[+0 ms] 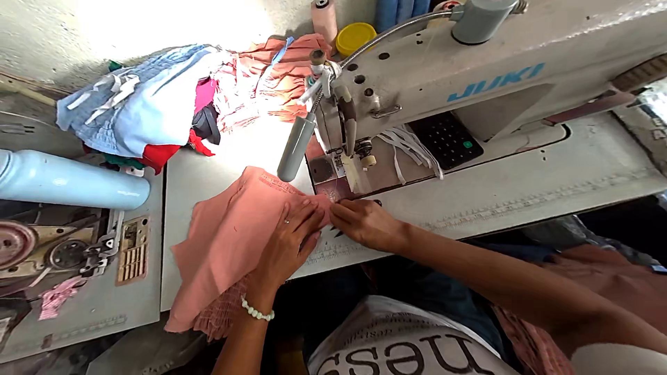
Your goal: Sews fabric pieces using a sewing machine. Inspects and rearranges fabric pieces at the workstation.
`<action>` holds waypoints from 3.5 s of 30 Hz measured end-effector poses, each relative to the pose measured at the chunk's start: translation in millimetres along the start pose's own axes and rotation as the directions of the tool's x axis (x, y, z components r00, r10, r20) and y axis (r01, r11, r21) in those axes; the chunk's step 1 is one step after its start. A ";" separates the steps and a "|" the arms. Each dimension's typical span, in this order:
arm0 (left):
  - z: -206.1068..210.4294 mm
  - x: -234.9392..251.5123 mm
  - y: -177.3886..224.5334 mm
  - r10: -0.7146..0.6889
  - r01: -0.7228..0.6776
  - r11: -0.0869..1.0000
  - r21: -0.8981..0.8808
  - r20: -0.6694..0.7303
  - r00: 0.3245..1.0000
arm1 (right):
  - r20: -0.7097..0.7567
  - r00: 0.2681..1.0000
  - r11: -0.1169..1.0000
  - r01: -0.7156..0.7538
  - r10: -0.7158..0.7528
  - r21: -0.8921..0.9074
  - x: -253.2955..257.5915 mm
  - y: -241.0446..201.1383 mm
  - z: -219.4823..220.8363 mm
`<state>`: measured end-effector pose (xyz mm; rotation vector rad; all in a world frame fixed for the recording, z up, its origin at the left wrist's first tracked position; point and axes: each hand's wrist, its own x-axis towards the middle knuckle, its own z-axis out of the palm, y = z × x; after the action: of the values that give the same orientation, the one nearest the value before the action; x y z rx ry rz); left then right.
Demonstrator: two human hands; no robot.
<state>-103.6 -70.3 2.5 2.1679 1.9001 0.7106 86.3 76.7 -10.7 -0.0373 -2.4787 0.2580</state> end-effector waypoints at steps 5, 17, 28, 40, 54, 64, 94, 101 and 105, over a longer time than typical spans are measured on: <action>4.9 25.9 -12.6 0.111 -0.111 0.993 0.024 0.016 0.994 | -0.051 0.982 0.983 -0.181 0.180 -0.018 -15.8 -4.1 -6.0; 13.9 77.1 -28.6 0.248 -0.249 0.967 0.049 0.021 0.968 | -0.042 0.934 0.929 -0.357 0.355 -0.092 -25.0 -11.9 -6.2; 14.9 95.0 -37.9 0.270 -0.272 0.961 0.038 0.047 0.962 | -0.048 0.892 0.889 -0.452 0.449 -0.080 -16.2 -8.0 -3.2; 23.9 86.7 -13.0 0.281 -0.260 0.935 0.243 -0.055 0.958 | -0.062 0.875 0.874 -0.483 0.479 -0.061 -14.8 -7.8 0.5; 29.1 85.7 -6.7 0.204 -0.179 0.964 0.198 -0.112 0.973 | -0.474 0.479 0.350 -0.874 0.738 -0.338 -129.8 95.9 -162.9; 33.1 75.5 -0.4 0.153 -0.131 0.978 0.162 -0.134 0.979 | -0.429 0.420 0.291 -0.896 0.799 -0.336 -144.3 94.1 -146.1; 1.6 84.5 -6.5 -0.119 0.115 0.991 0.061 0.059 0.991 | -0.471 0.498 0.392 -0.866 0.728 -0.310 -149.1 99.3 -146.1; 5.0 80.2 76.4 -0.498 0.490 0.867 0.088 0.178 0.849 | -0.513 0.526 0.429 -0.850 0.679 -0.305 -155.1 97.2 -145.9; 24.0 57.0 70.4 -0.427 0.430 0.901 0.053 -0.055 0.903 | -0.508 0.486 0.450 -0.870 0.711 -0.203 -139.1 69.1 -142.3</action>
<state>-26.0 -22.9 25.3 1.6761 2.3379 0.6157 280.5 157.1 3.2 -1.3963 -1.8944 0.0514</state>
